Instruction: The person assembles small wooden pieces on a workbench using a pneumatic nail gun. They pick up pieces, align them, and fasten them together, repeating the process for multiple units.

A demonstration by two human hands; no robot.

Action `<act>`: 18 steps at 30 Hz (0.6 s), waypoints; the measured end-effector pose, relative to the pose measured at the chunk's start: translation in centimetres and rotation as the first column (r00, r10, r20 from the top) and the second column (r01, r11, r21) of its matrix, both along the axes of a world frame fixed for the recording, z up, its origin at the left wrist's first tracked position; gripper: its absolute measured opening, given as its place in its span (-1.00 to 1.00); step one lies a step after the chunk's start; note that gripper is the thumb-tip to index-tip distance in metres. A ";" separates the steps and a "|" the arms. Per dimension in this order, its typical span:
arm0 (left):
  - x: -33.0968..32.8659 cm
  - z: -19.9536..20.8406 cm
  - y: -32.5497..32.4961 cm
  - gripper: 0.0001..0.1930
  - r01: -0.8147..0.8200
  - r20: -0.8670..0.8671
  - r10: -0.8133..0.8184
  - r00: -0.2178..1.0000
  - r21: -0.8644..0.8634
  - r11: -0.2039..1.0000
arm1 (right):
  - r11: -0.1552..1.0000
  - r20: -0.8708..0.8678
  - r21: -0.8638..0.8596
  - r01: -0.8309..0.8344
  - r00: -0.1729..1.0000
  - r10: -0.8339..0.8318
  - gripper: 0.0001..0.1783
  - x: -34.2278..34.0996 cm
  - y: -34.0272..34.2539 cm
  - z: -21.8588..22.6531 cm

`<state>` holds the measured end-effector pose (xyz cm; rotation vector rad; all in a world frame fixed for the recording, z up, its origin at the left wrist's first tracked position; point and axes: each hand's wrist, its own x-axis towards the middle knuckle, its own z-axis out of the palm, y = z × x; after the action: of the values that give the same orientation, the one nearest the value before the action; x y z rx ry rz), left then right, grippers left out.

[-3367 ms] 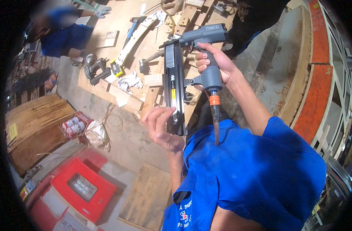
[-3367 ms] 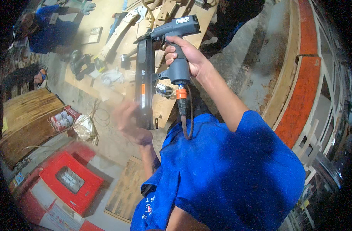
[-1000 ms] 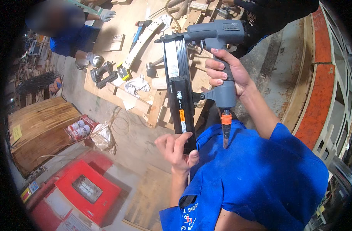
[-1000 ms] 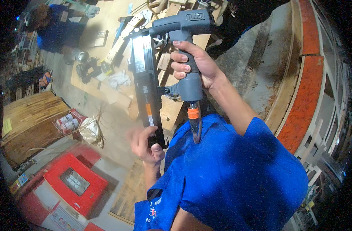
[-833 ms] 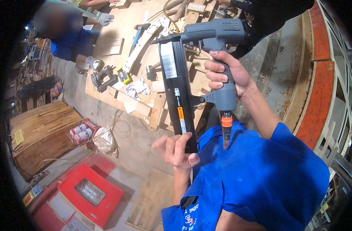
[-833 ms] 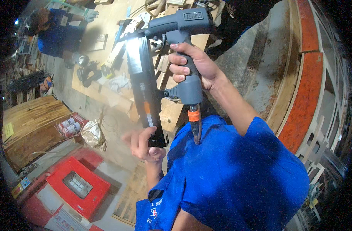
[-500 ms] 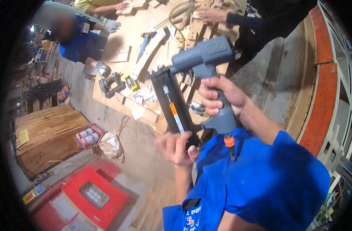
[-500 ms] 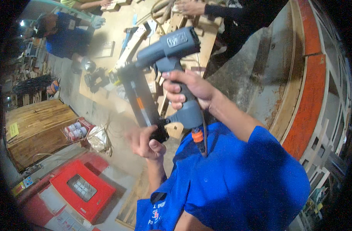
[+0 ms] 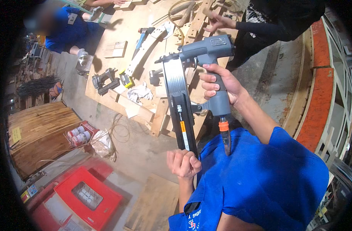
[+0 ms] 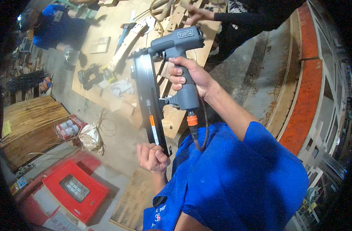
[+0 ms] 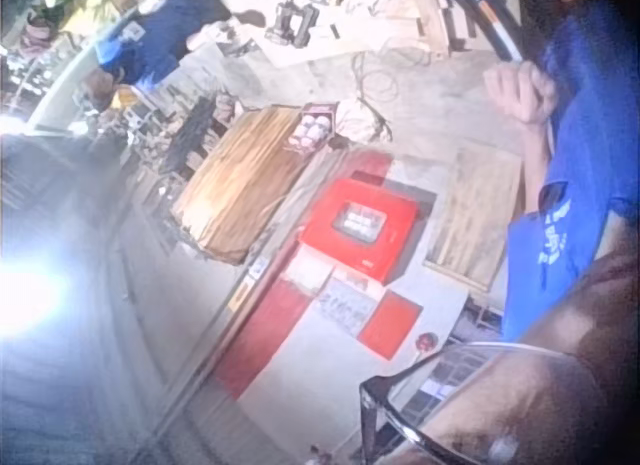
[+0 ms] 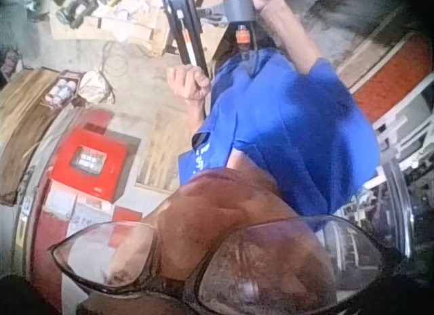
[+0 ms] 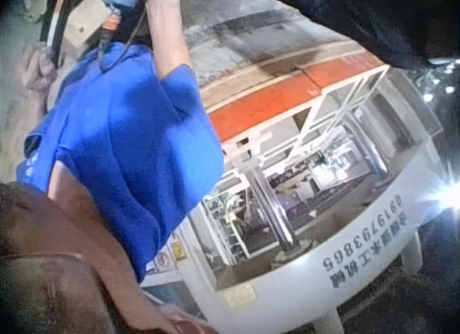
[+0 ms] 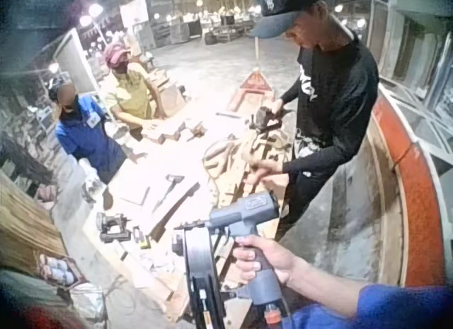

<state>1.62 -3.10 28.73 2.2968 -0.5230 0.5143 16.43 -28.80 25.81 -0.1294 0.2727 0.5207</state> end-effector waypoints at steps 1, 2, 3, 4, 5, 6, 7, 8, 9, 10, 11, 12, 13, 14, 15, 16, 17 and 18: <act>-0.3 -0.1 0.2 -0.84 0.013 0.008 -0.013 1.000 0.011 1.000 | 1.000 0.013 -0.016 0.018 1.000 -0.017 -0.80 0.4 -0.6 0.1; -0.5 -0.3 0.2 -0.84 0.035 0.035 -0.034 0.999 -0.008 0.999 | 0.999 0.027 -0.029 0.035 0.999 -0.035 -0.79 0.8 -1.2 0.1; -0.6 -0.5 0.1 -0.84 0.041 0.031 -0.041 0.999 -0.018 0.999 | 0.997 0.031 -0.036 0.064 0.998 -0.063 -0.79 1.1 -1.6 0.1; -0.6 -0.7 0.0 -0.85 0.046 0.042 -0.044 0.998 -0.044 0.998 | 0.998 0.047 -0.038 0.056 0.997 -0.055 -0.79 1.6 -2.1 -0.1; -0.3 -1.0 -0.2 -0.83 0.023 0.028 -0.022 0.999 -0.019 1.000 | 0.998 0.050 -0.036 0.059 0.997 -0.057 -0.80 1.9 -2.5 -0.4; 0.0 -1.1 -0.4 -0.81 0.053 0.002 -0.053 0.999 -0.017 0.998 | 0.997 0.046 -0.030 0.068 0.997 -0.066 -0.81 2.5 -2.9 -0.7; 0.7 -1.0 -0.7 -0.79 0.081 -0.025 -0.082 0.996 -0.013 0.997 | 0.997 0.044 -0.039 0.063 0.997 -0.061 -0.83 3.0 -3.0 -1.2; 1.6 -0.7 -1.0 -0.78 0.113 -0.071 -0.113 0.991 -0.002 0.994 | 0.998 0.025 -0.045 0.053 0.998 -0.052 -0.83 3.8 -3.2 -1.7; 2.7 -0.2 -1.1 -0.78 0.137 -0.155 -0.137 0.978 -0.011 0.990 | 0.998 0.002 -0.046 0.033 0.999 -0.033 -0.84 4.6 -3.3 -2.2; 4.3 0.4 -1.0 -0.77 0.153 -0.246 -0.153 0.957 -0.020 0.988 | 0.999 -0.018 -0.046 -0.001 1.000 0.000 -0.84 5.7 -3.3 -2.6; 6.2 1.0 -1.3 -0.77 0.158 -0.291 -0.172 0.941 -0.072 0.985 | 0.996 -0.023 -0.087 -0.026 0.999 0.024 -0.83 6.9 -3.2 -2.9; 7.7 1.8 -1.9 -0.81 -0.033 -0.465 0.015 0.885 -0.031 0.999 | 0.991 -0.001 -0.116 -0.061 0.998 0.061 -0.86 8.0 -3.0 -3.0; 9.6 2.4 -2.3 -0.85 -0.220 -0.580 0.165 0.798 -0.026 0.975 | 0.985 0.007 -0.138 -0.103 0.994 0.105 -0.89 8.9 -2.5 -3.2; 12.3 2.0 -2.7 -0.88 -0.316 -0.562 0.292 0.774 0.056 0.947 | 0.979 0.020 -0.150 -0.141 0.989 0.146 -0.90 9.7 -1.7 -3.1; 14.9 1.8 -2.8 -0.80 -0.321 -0.519 0.353 0.778 0.154 0.934 | 0.972 0.021 -0.151 -0.182 0.982 0.188 -0.90 10.4 -0.7 -3.0; 17.7 0.9 -2.9 -0.77 -0.316 -0.421 0.365 0.830 0.184 0.931 | 0.957 0.001 -0.143 -0.253 0.967 0.256 -0.90 11.0 0.6 -2.9; 20.1 0.1 -2.9 -0.74 -0.314 -0.320 0.368 0.873 0.209 0.926 | 0.939 -0.013 -0.137 -0.314 0.949 0.315 -0.90 11.4 1.9 -2.7; 21.9 -0.8 -2.8 -0.72 -0.350 -0.244 0.443 0.863 0.345 0.871 | 0.919 -0.023 -0.132 -0.371 0.928 0.372 -0.89 11.7 3.1 -2.6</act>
<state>23.50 -5.90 27.96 2.7224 0.0548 0.2586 28.09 -25.70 23.22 -0.3170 0.2816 0.8811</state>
